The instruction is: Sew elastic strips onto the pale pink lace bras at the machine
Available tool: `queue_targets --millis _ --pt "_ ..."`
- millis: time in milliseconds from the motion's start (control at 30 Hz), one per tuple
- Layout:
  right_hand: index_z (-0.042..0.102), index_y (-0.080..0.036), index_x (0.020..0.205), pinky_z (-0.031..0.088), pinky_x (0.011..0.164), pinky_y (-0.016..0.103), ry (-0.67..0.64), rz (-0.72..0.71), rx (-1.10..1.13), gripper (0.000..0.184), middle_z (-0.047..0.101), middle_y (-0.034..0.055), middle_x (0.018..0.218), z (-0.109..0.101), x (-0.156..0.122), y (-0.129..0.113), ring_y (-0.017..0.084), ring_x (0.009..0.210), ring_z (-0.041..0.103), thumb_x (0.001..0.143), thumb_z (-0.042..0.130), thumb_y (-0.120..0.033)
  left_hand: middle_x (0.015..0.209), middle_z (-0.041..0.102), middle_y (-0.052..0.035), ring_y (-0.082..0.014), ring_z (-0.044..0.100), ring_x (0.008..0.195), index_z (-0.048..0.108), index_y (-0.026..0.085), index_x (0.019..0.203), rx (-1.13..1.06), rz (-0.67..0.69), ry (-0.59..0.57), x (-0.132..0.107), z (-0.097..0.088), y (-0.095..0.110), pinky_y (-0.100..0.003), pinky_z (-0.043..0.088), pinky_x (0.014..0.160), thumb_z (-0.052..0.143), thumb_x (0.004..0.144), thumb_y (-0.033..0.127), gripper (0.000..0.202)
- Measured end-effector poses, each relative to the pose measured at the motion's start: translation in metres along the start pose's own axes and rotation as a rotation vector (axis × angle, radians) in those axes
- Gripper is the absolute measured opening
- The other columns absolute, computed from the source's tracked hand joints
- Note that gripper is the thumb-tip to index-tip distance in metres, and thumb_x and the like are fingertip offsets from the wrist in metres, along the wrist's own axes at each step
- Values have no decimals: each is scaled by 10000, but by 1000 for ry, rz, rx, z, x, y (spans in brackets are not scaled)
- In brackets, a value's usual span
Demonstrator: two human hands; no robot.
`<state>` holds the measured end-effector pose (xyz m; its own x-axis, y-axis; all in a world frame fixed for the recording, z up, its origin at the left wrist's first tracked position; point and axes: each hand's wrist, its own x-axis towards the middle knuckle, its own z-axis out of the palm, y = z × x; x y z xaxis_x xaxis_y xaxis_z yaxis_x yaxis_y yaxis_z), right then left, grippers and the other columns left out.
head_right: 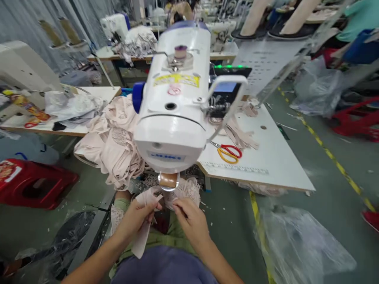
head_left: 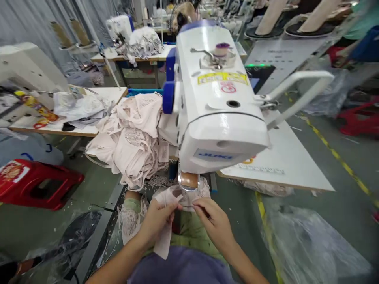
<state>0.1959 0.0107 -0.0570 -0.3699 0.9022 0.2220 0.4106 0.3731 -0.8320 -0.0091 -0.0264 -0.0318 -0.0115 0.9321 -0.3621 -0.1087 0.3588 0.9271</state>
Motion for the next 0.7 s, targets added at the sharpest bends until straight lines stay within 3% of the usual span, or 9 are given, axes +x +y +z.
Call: queue_targets --millis 100,200,300,467,600,700 --pt "659 -239 1016 509 730 252 66 -115 -24 129 689 41 927 11 -1 -12 160 858 656 968 543 -210 691 632 5 -101 523 633 728 148 824 -80 45 51 1 11 1 -202 411 635 691 874 397 256" --pt "666 -228 1013 523 732 256 129 -157 -37 125 702 43 928 20 3 -18 157 843 664 951 566 -185 951 731 -46 -182 639 931 745 166 996 -174 53 52 2 22 1 -265 475 862 715 862 351 230" --pt "675 -220 989 525 712 259 164 -145 -35 113 711 39 911 24 8 -16 155 814 670 946 574 -194 1092 739 -76 -240 637 1097 730 175 1122 -207 52 61 3 28 -1 -331 468 974 719 859 343 312" --pt "682 -215 933 498 640 243 140 -92 -8 80 702 27 866 23 12 -10 143 744 656 930 603 -223 1157 736 -86 -271 653 1101 740 177 1130 -63 64 122 1 27 -3 -360 506 954 720 837 362 347" --pt "676 -214 891 453 601 250 -26 -32 -25 81 686 29 838 10 14 -10 148 694 625 915 602 -233 1030 765 -71 -276 679 1027 758 173 1075 137 143 119 0 25 -3 -394 535 916 666 860 340 287" --pt "646 -207 810 403 560 251 -131 -2 -38 96 630 15 761 -1 16 -12 133 611 567 885 586 -214 1047 759 -75 -273 684 1012 754 166 1066 216 241 92 0 26 -7 -416 522 955 639 858 291 269"
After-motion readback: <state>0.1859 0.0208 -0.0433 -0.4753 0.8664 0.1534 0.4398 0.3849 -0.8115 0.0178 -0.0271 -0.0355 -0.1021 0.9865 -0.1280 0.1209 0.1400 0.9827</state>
